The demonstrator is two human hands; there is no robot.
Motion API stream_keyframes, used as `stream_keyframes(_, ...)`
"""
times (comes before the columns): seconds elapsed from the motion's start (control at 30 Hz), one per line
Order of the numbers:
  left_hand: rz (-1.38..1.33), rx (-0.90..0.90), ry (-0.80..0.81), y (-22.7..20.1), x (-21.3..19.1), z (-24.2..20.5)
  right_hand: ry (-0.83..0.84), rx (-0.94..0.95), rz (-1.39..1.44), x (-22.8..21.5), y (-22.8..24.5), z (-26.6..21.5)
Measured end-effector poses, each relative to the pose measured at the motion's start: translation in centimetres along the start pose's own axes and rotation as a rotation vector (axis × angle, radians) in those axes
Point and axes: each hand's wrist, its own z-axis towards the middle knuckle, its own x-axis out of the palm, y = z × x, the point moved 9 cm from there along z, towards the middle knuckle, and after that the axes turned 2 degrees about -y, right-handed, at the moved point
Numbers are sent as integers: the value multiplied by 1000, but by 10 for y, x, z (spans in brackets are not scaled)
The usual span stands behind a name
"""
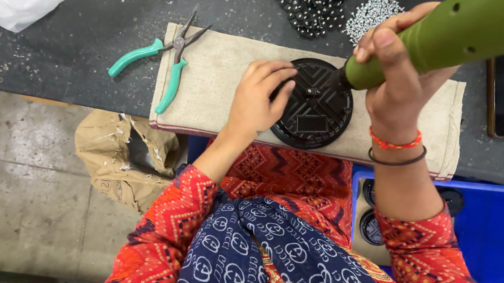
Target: The person repeatedly assembles small black plastic circular parts with white foam inserts and metal fasteners using a green heat gun. They place each assembled unit into a blue bin on the right side of the workbench.
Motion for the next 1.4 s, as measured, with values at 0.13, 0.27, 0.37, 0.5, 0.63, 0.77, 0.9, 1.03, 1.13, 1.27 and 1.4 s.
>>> stream_keyframes(0.13,25,-56,-9,7,3,-8,-3,4,-20,5,-8,-6)
stream_keyframes(0.27,21,-50,-10,8,2,-7,-11,20,-4,7,-14,-7)
stream_keyframes(0.37,24,-59,-5,8,2,-7,-18,19,-6,4,-15,-8)
stream_keyframes(0.5,21,-72,-5,7,1,-7,-7,19,-6,3,-16,-8)
stream_keyframes(0.63,24,-80,-1,8,3,-6,-21,-3,-31,3,-20,-9)
stream_keyframes(0.77,43,-68,-15,8,3,-7,-30,30,24,2,-26,-11)
stream_keyframes(0.9,68,-73,-14,9,7,-9,9,54,16,6,-27,-9)
stream_keyframes(1.03,69,-72,-5,6,3,-9,51,81,-12,15,-29,-2)
stream_keyframes(1.13,103,-99,47,-8,0,-13,78,116,19,19,-20,9)
stream_keyframes(1.27,117,-96,186,-39,-5,-40,45,110,33,16,3,22)
stream_keyframes(1.4,286,235,225,-77,-7,-61,8,71,-43,3,30,32)
